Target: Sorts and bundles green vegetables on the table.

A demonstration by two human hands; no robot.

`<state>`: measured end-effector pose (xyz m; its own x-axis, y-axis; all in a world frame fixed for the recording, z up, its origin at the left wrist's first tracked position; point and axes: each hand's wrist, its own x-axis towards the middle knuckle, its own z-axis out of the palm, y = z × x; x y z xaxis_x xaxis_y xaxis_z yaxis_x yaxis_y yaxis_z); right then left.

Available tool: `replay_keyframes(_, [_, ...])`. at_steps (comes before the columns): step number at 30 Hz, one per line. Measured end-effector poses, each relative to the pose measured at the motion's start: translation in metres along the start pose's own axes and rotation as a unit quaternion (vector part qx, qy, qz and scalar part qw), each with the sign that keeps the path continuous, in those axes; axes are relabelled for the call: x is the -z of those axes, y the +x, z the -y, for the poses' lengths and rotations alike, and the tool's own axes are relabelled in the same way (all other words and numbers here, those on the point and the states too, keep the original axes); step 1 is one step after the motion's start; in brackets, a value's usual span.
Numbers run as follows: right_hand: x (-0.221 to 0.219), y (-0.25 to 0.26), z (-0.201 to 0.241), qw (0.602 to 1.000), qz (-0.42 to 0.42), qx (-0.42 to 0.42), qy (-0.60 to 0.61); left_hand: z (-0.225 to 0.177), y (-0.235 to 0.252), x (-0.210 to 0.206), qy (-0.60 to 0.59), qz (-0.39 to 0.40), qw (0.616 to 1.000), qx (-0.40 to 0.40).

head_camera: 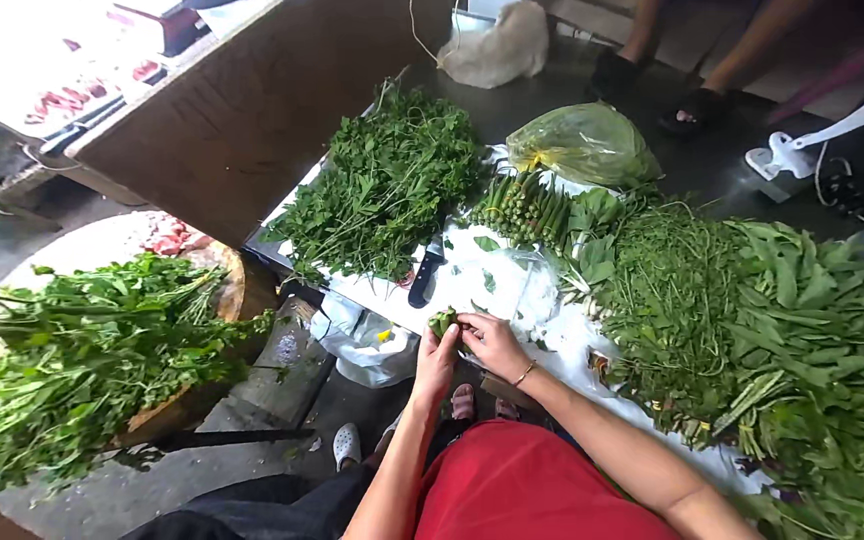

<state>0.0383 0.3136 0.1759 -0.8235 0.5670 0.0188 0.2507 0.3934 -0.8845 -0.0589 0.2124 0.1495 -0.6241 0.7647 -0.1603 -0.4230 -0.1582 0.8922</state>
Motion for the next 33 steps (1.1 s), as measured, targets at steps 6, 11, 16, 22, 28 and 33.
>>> replay_keyframes(6, [-0.022,-0.003,0.006,0.997,0.06,-0.024,-0.036,0.008,-0.01,0.014,0.012,-0.078,0.997,0.014])
replay_keyframes(11, [-0.006,0.017,0.006,0.984,0.169,0.005,-0.057,0.007,-0.015,0.027,0.008,-0.121,0.992,0.018])
replay_keyframes(16, [0.037,0.068,-0.055,0.963,0.149,-0.113,-0.197,-0.004,-0.013,0.024,-0.031,-0.089,0.995,0.026])
replay_keyframes(22, [0.032,0.061,-0.094,0.905,0.231,-0.193,-0.3,-0.015,-0.003,0.014,-0.022,-0.033,0.999,-0.004])
replay_keyframes(28, [0.066,0.045,-0.049,0.973,0.04,-0.114,-0.198,-0.023,0.012,0.006,-0.023,-0.011,0.999,0.032])
replay_keyframes(33, [0.102,0.023,0.009,0.996,-0.017,0.063,-0.065,-0.022,0.022,-0.008,-0.057,0.003,0.994,0.091])
